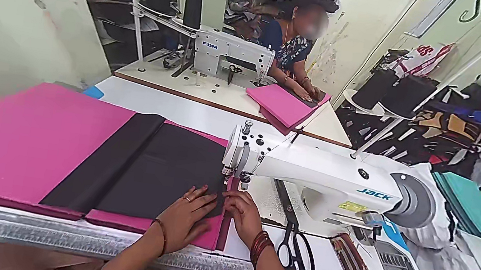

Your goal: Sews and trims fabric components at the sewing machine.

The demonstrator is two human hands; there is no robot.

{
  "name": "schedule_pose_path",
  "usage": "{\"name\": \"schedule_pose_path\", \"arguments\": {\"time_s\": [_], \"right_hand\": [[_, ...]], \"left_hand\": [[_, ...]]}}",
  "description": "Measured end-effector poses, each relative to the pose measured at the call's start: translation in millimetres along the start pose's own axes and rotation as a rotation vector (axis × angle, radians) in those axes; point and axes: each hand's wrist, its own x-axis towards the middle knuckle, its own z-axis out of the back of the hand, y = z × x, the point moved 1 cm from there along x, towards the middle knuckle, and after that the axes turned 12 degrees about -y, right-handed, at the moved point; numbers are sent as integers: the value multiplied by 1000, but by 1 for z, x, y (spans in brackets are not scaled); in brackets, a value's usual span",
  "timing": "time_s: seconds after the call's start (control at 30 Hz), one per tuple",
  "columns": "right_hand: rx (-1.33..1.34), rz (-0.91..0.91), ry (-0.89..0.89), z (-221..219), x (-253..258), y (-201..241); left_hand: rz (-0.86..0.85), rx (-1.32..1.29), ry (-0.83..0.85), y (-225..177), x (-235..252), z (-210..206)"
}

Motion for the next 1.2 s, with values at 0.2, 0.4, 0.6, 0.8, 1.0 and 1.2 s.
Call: {"name": "schedule_pose_path", "arguments": {"time_s": [0.2,0.4,0.6,0.8,1.0,1.2], "right_hand": [[131,-466,-227,4,-1,-6],[-425,-184,-344,1,-6,13],[-522,184,-20,-20,-10,16],[-555,93,-2,-25,-1,18],[-574,113,-45,-24,-3,16],[-601,69,-20,-26,-1,16]], "left_hand": [[-154,25,-83,2,-5,-4],[-165,13,128,-2,-6,8],[-289,21,-86,4,-9,-4],[-313,24,-102,12,0,-8],[-302,-1,-71,18,11,-8],[-295,-17,-47,25,21,-11]]}}
